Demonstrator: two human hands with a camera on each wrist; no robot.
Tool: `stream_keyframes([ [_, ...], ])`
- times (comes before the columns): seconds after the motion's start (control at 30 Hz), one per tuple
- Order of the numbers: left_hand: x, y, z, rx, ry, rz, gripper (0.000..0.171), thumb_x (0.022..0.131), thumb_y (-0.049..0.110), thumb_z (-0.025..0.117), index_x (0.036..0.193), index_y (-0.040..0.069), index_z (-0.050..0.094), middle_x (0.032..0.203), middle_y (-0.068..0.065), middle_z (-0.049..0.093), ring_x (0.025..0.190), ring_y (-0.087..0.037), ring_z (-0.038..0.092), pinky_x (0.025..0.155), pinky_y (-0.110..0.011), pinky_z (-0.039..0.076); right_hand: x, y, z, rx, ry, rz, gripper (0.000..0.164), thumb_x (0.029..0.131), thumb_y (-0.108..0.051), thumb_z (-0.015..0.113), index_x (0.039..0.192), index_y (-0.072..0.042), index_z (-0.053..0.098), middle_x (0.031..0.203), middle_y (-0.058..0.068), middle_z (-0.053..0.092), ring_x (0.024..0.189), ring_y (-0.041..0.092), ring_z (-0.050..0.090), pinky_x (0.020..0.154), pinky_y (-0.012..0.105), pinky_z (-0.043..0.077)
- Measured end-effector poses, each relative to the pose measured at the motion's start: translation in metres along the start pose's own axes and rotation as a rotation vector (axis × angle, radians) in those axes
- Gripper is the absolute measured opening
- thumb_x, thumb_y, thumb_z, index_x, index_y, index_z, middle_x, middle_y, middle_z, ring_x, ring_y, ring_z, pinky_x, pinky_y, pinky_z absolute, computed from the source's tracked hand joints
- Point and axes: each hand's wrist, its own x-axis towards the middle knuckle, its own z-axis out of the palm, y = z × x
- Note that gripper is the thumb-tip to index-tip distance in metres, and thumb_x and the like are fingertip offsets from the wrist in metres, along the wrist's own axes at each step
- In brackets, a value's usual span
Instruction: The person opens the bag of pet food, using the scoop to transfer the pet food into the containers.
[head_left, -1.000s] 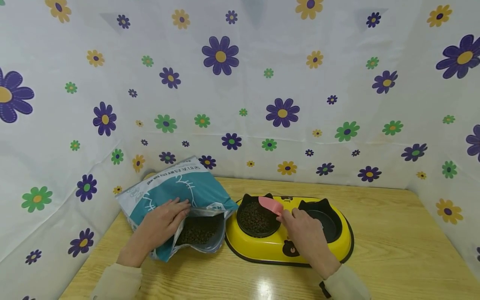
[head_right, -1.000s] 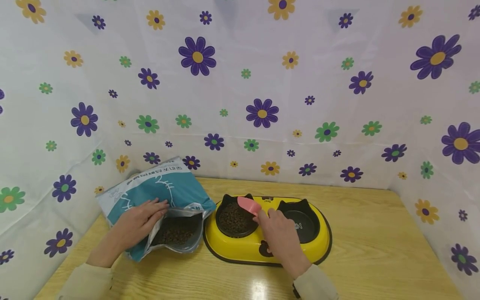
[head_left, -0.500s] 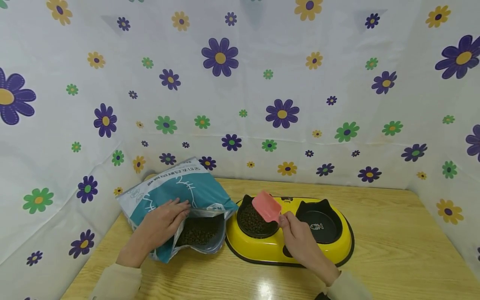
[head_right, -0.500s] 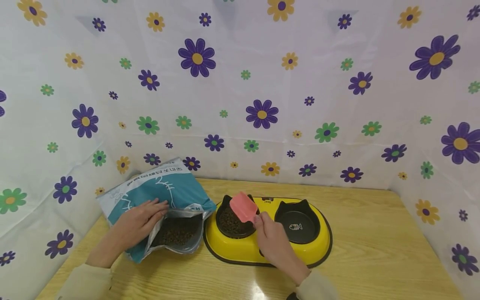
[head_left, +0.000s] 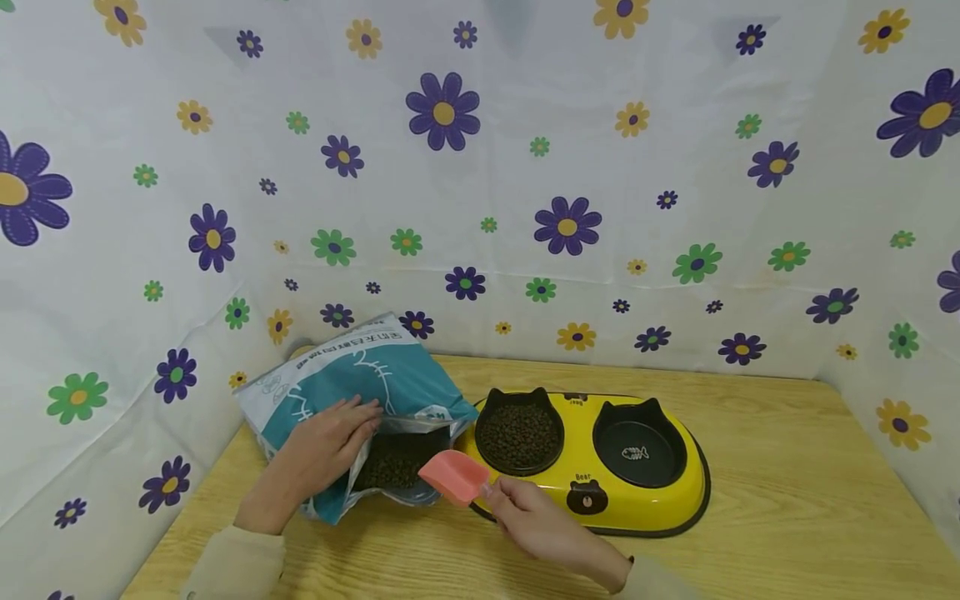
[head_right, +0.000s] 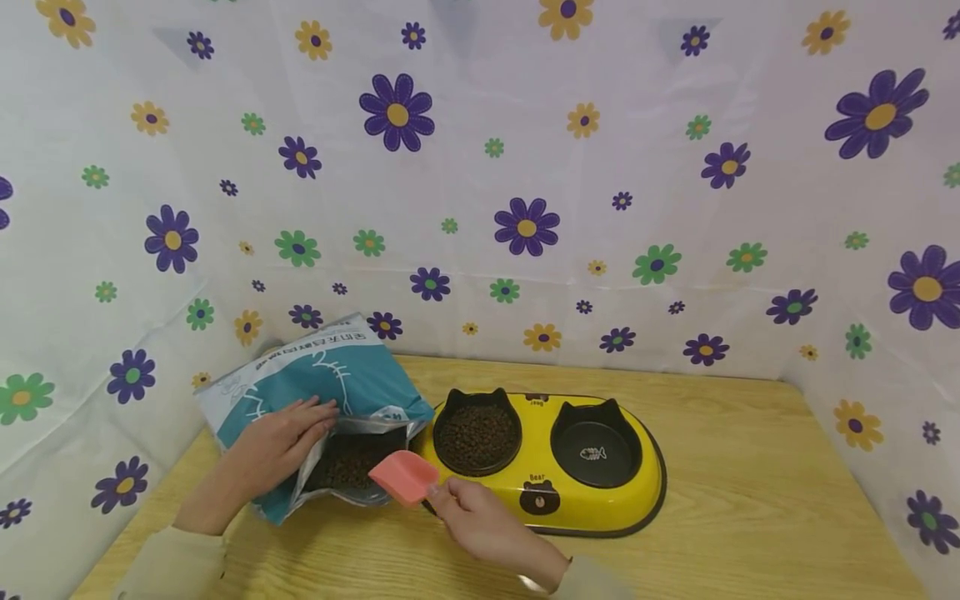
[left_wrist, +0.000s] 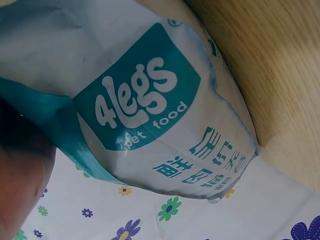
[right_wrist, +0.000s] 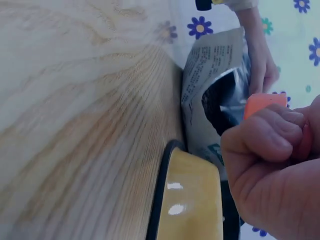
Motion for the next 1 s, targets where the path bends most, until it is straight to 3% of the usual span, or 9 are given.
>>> stream_keyframes([
  [0.3, -0.002, 0.000, 0.002, -0.004, 0.010, 0.005, 0.030, 0.106, 0.019, 0.055, 0.129, 0.006, 0.072, 0.135, -0.014, 0.069, 0.131, -0.043, 0.060, 0.111, -0.059, 0.047, 0.019, -0.012, 0.015, -0.244, 0.074, -0.068, 0.046, 0.110, -0.033, 0.047, 0.086, 0.003, 0.061, 0.060, -0.005, 0.037, 0.048, 0.010, 0.028, 0.048, 0.023, 0.023],
  [0.53, -0.001, 0.000, 0.001, 0.000, 0.016, 0.003, 0.030, 0.106, 0.019, 0.056, 0.129, 0.007, 0.072, 0.134, -0.013, 0.070, 0.131, -0.042, 0.061, 0.110, -0.059, 0.047, 0.036, -0.022, 0.027, -0.440, 0.123, -0.041, 0.045, 0.109, -0.029, 0.047, 0.066, -0.016, 0.051, 0.056, -0.006, 0.037, 0.046, 0.009, 0.030, 0.048, 0.021, 0.025],
  [0.63, -0.001, 0.000, 0.001, 0.000, 0.015, 0.001, 0.030, 0.106, 0.019, 0.056, 0.129, 0.007, 0.072, 0.135, -0.014, 0.069, 0.131, -0.042, 0.061, 0.110, -0.060, 0.047, 0.043, -0.027, 0.032, -0.525, 0.146, -0.059, 0.050, 0.109, -0.025, 0.046, 0.060, -0.018, 0.046, 0.053, -0.007, 0.036, 0.044, 0.009, 0.031, 0.047, 0.021, 0.026],
  [0.77, -0.001, -0.001, 0.001, 0.002, 0.022, 0.009, 0.030, 0.106, 0.018, 0.056, 0.128, 0.006, 0.072, 0.134, -0.015, 0.069, 0.130, -0.043, 0.061, 0.110, -0.059, 0.047, 0.051, -0.036, 0.037, -0.573, 0.172, -0.075, 0.054, 0.108, -0.018, 0.045, 0.054, -0.017, 0.041, 0.049, -0.007, 0.034, 0.042, 0.009, 0.032, 0.044, 0.021, 0.026],
  [1.0, 0.000, -0.001, 0.003, -0.004, 0.020, 0.013, 0.031, 0.106, 0.019, 0.055, 0.129, 0.005, 0.071, 0.135, -0.015, 0.069, 0.130, -0.043, 0.061, 0.110, -0.059, 0.047, 0.064, -0.044, 0.039, -0.593, 0.181, -0.016, 0.049, 0.104, -0.012, 0.045, 0.055, -0.016, 0.040, 0.052, -0.005, 0.034, 0.041, 0.008, 0.029, 0.042, 0.020, 0.024],
])
